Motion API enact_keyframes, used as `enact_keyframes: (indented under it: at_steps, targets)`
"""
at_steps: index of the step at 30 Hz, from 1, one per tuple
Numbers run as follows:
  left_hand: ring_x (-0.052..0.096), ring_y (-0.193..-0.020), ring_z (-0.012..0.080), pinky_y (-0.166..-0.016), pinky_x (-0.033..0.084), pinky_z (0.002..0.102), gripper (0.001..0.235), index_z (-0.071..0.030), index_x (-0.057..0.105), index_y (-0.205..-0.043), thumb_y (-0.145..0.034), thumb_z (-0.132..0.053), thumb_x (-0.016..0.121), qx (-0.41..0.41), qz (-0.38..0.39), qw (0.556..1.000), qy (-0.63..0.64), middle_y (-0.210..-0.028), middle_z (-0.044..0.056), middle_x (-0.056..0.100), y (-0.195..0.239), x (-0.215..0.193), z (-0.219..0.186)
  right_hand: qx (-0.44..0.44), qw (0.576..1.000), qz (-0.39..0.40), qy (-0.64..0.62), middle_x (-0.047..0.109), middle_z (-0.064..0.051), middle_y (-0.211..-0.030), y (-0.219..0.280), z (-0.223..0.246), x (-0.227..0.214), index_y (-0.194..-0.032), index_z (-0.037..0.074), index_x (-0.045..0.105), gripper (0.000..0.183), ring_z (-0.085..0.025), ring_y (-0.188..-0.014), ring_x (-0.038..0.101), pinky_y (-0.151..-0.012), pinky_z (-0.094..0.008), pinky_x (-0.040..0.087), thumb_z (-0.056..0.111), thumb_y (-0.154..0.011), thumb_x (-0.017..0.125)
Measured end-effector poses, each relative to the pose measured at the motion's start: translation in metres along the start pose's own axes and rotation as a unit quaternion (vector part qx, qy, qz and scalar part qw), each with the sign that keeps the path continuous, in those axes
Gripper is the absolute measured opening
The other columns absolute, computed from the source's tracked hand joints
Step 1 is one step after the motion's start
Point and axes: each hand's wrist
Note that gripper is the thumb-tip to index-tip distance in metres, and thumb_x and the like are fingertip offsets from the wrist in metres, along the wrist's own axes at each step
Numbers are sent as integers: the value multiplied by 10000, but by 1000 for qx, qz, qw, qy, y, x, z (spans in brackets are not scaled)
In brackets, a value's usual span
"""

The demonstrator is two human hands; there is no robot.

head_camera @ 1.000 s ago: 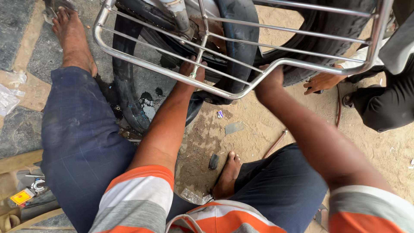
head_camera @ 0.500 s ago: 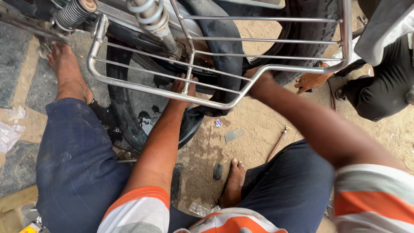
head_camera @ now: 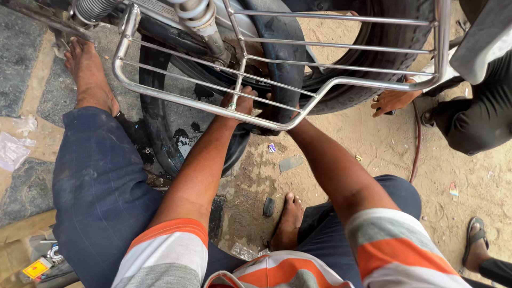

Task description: The person is repairing a motorcycle tire. They apply a patch to the inner tube, then insert the tube into the tire and seat it onto the rim using a tire lever.

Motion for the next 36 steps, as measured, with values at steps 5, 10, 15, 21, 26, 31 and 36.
enact_keyframes:
  at_steps: [5,10,15,21,26,31,36]
  targets:
    - [503,-1165,486,-999,440,547,377,3,587,-1328,-1035,-234,592,-201,-178,948,170,-1376,305,449,2,7,15,12,999,36,22,645,-125,-1408,29,-34,3,-1320,115,701,357,-299,-1294,612,-1002,-431,507,194,-982,619]
    - [577,-1238,335,-1129,390,579,219,-118,667,-1182,-980,-142,584,13,-15,994,-105,-1192,124,641,-7,-5,-19,85,992,44,87,666,-135,-1399,50,-77,2,-1315,96,715,355,-296,-1279,632,-999,-425,511,184,-983,624]
    - [570,-1203,391,-1085,409,530,334,-64,596,-1236,-915,-151,623,-7,60,998,-8,-1216,198,632,-5,-2,-55,57,995,8,77,662,-136,-1385,28,-19,5,-1319,94,701,360,-299,-1277,621,-1016,-433,495,198,-986,613]
    - [553,-1238,455,-1089,391,548,479,-12,493,-1404,-945,-118,579,-57,20,995,75,-1282,302,604,1,2,-35,-28,997,-64,-15,661,-139,-1374,4,24,-10,-1312,90,700,363,-302,-1271,615,-1023,-439,488,202,-977,614]
    - [561,-1267,493,-1103,439,576,356,-16,475,-1458,-1152,-187,408,-111,81,987,83,-1318,333,606,-7,7,-32,79,995,6,67,660,-142,-1364,53,-67,-5,-1305,87,698,365,-304,-1266,611,-1029,-444,482,205,-970,615]
    - [518,-1259,492,-1079,405,572,607,-31,435,-1424,-888,-251,619,-87,74,992,48,-1284,330,577,-13,23,-40,42,997,-50,33,659,-145,-1355,32,-17,-6,-1299,83,697,367,-306,-1261,606,-1035,-449,476,209,-963,617]
    - [522,-1289,505,-1095,404,573,559,-50,460,-1459,-960,-238,630,-22,-13,996,83,-1366,320,581,-25,62,-10,-58,991,-120,-32,659,-147,-1345,-18,36,-10,-1293,80,696,370,-308,-1256,601,-1041,-454,470,212,-956,618]
Point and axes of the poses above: each hand's wrist, its own y-axis away from the middle knuckle, its own x-axis out of the palm, z = x × y
